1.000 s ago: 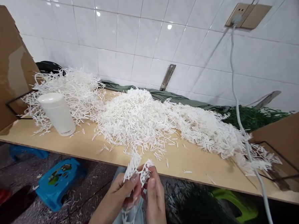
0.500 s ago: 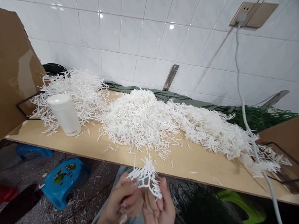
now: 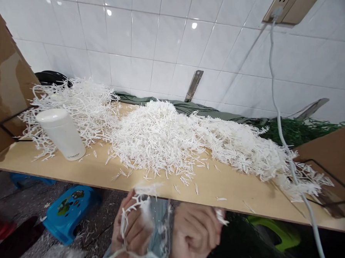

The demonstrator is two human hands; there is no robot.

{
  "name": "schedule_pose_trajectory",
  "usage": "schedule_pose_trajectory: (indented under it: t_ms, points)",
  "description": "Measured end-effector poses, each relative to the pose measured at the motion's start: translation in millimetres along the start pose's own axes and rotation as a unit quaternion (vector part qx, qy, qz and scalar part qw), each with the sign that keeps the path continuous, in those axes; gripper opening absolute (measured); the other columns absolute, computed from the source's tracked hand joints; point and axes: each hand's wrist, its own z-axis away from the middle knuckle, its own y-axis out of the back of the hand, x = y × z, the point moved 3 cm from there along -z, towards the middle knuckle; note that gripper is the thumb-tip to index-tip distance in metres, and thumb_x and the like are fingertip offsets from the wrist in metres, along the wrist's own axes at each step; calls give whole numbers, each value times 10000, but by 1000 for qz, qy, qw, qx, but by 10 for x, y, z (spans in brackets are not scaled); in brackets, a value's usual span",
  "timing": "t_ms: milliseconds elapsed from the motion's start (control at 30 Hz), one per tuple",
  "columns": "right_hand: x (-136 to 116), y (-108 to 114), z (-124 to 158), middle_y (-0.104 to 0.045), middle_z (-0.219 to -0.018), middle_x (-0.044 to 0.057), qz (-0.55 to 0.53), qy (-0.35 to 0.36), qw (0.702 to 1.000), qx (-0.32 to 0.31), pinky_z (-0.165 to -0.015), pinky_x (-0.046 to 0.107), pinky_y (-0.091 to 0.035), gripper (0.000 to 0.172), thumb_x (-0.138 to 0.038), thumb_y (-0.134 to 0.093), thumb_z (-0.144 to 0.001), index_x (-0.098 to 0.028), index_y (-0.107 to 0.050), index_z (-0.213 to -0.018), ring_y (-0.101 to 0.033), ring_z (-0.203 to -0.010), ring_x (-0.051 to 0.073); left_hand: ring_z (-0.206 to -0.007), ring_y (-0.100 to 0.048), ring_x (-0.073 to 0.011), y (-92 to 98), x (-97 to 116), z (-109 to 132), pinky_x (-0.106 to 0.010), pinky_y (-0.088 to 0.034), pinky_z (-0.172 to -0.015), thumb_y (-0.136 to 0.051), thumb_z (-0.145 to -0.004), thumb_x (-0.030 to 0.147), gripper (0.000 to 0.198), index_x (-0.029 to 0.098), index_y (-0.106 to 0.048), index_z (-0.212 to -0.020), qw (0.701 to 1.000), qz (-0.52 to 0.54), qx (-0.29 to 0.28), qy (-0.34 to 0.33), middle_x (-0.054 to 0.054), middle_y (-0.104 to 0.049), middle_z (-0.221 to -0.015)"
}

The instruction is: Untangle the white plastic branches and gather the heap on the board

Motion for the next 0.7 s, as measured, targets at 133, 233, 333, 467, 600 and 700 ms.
schedule_pose_trajectory:
  t_ms: [133,233,333,467,600,700]
  points:
    - [-216,116,-15,-197,-354,-84,52,133,989,31,-400,239,-249,557,-538,-387,-910,-202,-284,-477,-171,-300,79,-240,3,-16,-71,45,-58,-156,-112,-238,-614,-830,427,684,199,-113,-425,985,116,-127,13,109,-16,-282]
    - [-225,189,-109,-282,-406,-65,62,195,976,78,-484,253,-332,469,-435,-418,-905,-198,-318,-513,-301,-379,104,-259,-57,1,-132,79,-40,-125,-172,-284,-611,-850,386,660,180,-139,-437,982,104,-158,22,107,-83,-314]
    - [-79,326,-351,-543,-596,4,337,198,903,181,-787,400,-387,289,-395,-531,-836,-203,-542,-619,-497,-654,188,-288,-72,3,-156,141,-20,-119,-184,-314,-590,-871,364,623,171,-164,-459,987,67,-146,14,105,-107,-347]
    - [214,573,-676,-648,-1102,145,629,166,735,192,-987,622,-118,341,-381,-447,-845,-154,-675,-958,-471,-1089,339,-276,-67,0,-157,222,-23,-130,-140,-296,-593,-867,365,614,171,-182,-454,983,44,-179,9,104,-102,-341]
    - [334,716,-743,-665,-1086,175,620,162,744,190,-968,612,-175,444,-403,-364,-886,-132,-713,-936,-444,-1165,358,-288,-67,6,-125,271,-40,-123,-153,-317,-607,-862,379,628,159,-180,-457,984,42,-174,21,102,-115,-341]
    - [271,655,-712,-706,-865,127,589,192,749,234,-1005,608,-100,432,-531,-487,-848,-184,-738,-790,-512,-1088,336,-276,-49,2,-139,298,-37,-129,-118,-299,-610,-863,357,646,156,-158,-448,978,69,-194,15,99,-94,-321]
